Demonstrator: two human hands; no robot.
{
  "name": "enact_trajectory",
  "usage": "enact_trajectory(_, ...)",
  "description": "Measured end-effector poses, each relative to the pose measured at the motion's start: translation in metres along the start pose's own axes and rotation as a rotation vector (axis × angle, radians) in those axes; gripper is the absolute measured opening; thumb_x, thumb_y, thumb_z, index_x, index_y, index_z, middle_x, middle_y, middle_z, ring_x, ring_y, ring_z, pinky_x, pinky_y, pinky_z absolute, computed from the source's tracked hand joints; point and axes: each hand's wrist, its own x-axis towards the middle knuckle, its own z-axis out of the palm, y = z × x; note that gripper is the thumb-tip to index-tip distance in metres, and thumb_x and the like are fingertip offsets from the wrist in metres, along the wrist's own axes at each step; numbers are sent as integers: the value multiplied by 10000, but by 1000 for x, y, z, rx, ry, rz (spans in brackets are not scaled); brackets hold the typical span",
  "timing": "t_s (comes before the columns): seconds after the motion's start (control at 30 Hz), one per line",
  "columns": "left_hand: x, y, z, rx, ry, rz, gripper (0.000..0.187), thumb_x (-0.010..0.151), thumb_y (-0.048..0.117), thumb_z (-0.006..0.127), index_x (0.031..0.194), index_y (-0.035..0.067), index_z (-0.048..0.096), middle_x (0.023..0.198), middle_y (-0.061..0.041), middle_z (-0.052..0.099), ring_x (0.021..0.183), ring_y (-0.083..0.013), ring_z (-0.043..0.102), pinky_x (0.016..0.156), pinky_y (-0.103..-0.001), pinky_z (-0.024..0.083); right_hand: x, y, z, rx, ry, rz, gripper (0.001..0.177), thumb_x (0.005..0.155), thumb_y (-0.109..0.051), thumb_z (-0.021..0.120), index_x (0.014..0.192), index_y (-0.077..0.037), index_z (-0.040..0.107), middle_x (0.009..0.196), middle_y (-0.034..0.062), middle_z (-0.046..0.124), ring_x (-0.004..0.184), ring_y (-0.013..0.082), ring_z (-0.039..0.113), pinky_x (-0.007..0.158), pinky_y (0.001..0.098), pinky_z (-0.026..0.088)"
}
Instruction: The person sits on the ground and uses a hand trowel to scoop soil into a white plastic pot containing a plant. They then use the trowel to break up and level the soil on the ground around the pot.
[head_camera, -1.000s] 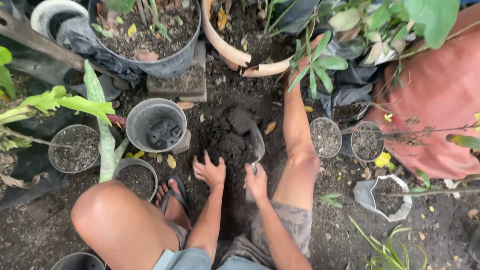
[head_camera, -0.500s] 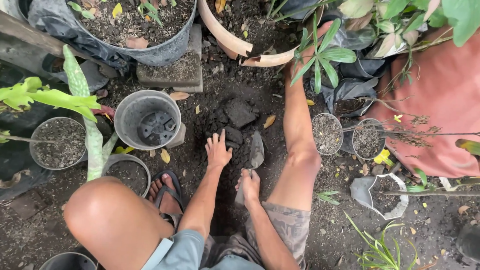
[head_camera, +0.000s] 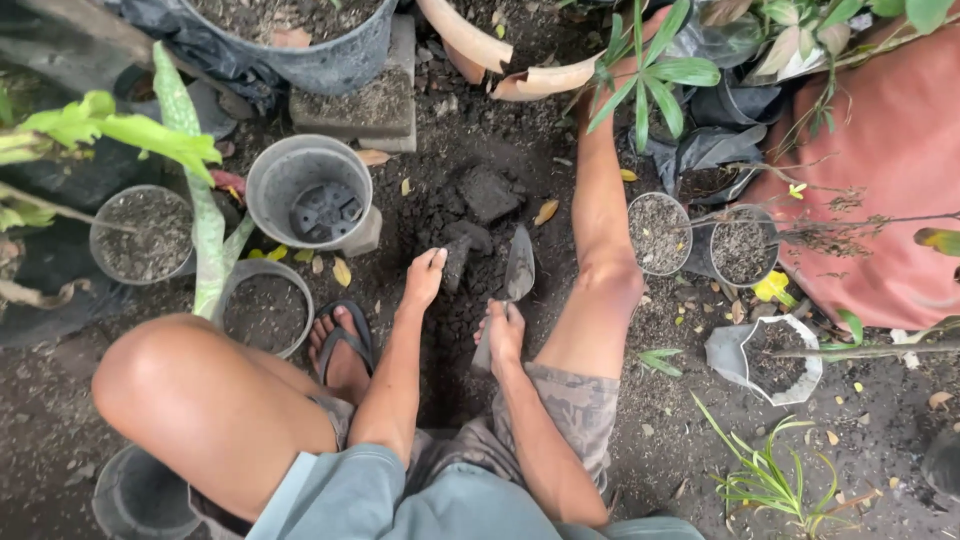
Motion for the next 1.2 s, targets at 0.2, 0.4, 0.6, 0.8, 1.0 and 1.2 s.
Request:
enact_trajectory(0.2, -4, -44, -4, 47, -69, -223, 495, 858, 322, 833, 1309, 166, 701, 1309, -195, 663, 1130, -330, 700, 753, -326, 678, -24, -6, -5, -105, -143, -81, 289, 951, -344, 613, 956, -56, 585, 660, 132, 604, 447, 211, 616, 397, 339, 565)
enact_trajectory(0.4, 5, -81, -1, 151, 35, -226, 379, 831, 327, 797, 1208, 345, 754, 1147, -28, 765, 1141, -233, 702, 887, -376, 643, -34, -2, -2, -323, -189, -180, 326, 975, -344, 609, 981, -19, 589, 634, 142, 631, 421, 210, 627, 376, 345, 569)
enact_trajectory(0.6, -10, -95, 6, -202, 240, -312, 284, 824, 241, 832, 1093, 163, 788, 1023, -82, 778, 885, -229, 767, 754, -358, 668, -29, 8, -2, -661, -314, -169, 306, 940, -360, 605, 875, -63, 638, 566, 87, 640, 386, 197, 623, 371, 340, 556)
enact_trajectory(0.8, -16, -86, 9, -543, 274, -345, 253, 851, 129, 795, 1103, 101, 796, 1195, -295, 695, 1047, -386, 709, 853, -405, 628, -97, -77, 27, -512, -227, -289, 312, 986, -358, 556, 913, -60, 613, 580, 97, 615, 414, 197, 609, 414, 337, 520)
enact_trajectory(1.0, -39, -56, -6, -555, 314, -330, 349, 937, 342, 656, 1096, 63, 791, 1046, -224, 765, 1073, -386, 716, 979, -440, 573, -76, -47, 34, -192, -68, -958, 325, 1095, -312, 464, 869, -86, 523, 567, 117, 653, 541, 223, 610, 614, 352, 530)
enact_trajectory(1.2, -30, -70, -10, -359, 722, -320, 406, 1004, 373, 441, 1045, 164, 786, 915, -12, 792, 987, -292, 727, 1029, -472, 518, -44, -8, 14, -1028, -373, -151, 662, 993, -441, 450, 1465, 22, 477, 726, 163, 739, 598, 260, 733, 731, 470, 597)
